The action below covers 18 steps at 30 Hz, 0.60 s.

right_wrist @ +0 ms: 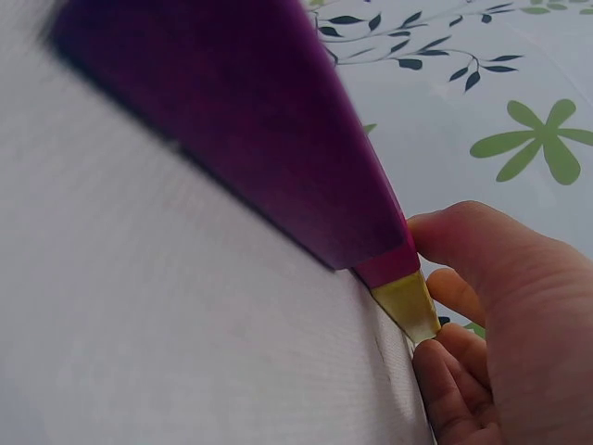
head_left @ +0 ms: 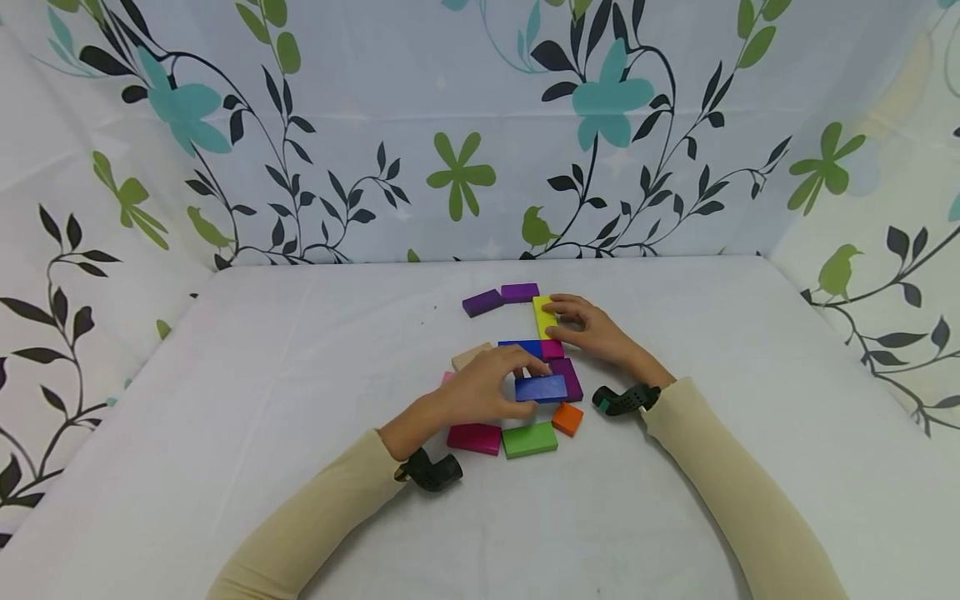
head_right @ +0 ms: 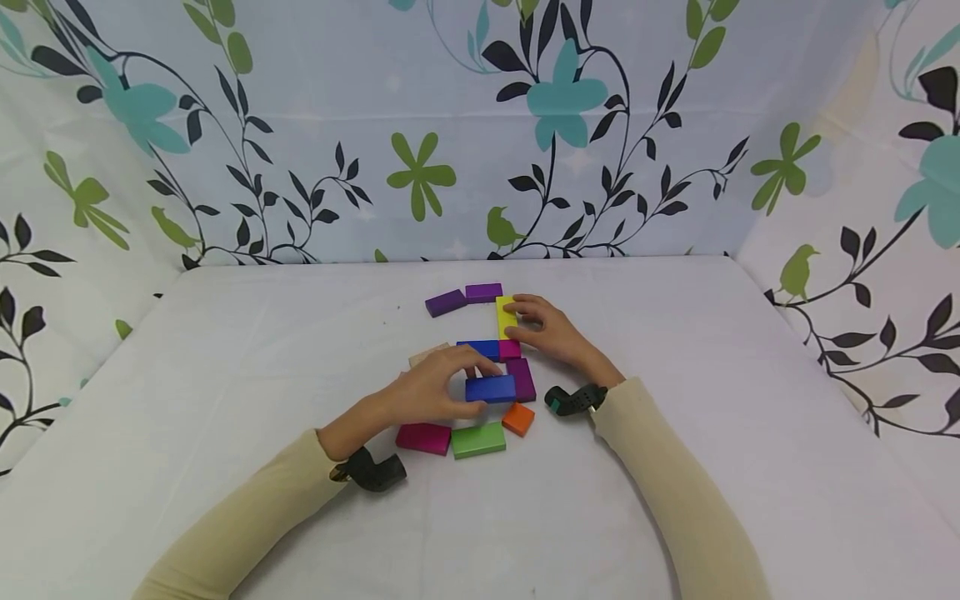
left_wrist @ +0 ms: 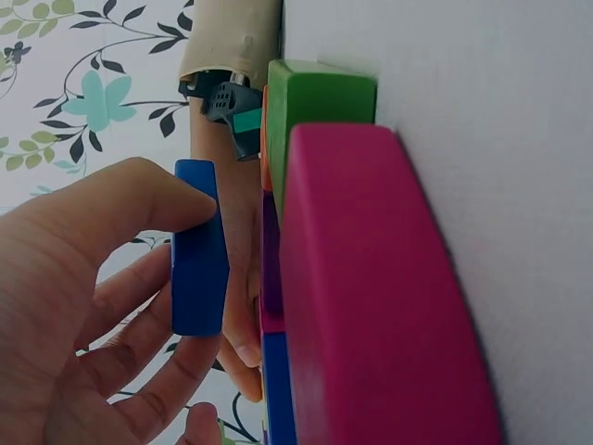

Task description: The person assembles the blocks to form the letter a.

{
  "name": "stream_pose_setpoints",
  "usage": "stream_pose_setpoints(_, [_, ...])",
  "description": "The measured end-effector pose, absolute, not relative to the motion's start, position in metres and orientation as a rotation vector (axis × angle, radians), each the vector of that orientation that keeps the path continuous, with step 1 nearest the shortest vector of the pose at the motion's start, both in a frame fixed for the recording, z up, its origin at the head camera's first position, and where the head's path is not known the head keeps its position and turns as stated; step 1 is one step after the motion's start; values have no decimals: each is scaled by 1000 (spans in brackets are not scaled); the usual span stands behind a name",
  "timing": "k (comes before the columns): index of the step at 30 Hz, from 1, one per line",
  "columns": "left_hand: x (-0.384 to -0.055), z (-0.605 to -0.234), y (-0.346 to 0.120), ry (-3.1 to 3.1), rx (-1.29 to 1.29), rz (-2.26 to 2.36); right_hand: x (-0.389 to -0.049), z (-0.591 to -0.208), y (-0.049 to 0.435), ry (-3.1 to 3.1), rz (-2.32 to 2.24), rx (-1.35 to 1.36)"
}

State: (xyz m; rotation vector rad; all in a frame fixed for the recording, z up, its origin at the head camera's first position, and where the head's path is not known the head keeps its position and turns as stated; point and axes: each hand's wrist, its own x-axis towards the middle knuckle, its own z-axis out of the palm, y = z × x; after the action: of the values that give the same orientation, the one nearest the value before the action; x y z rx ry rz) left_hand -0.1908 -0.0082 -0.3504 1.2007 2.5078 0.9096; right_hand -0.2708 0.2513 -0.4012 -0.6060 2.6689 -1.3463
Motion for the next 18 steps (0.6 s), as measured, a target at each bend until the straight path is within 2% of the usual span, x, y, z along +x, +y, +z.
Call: stream_pose_setpoints(18, [-188,-349,2,2357,1292,929,-268,-401,249,2662,-1350,-599])
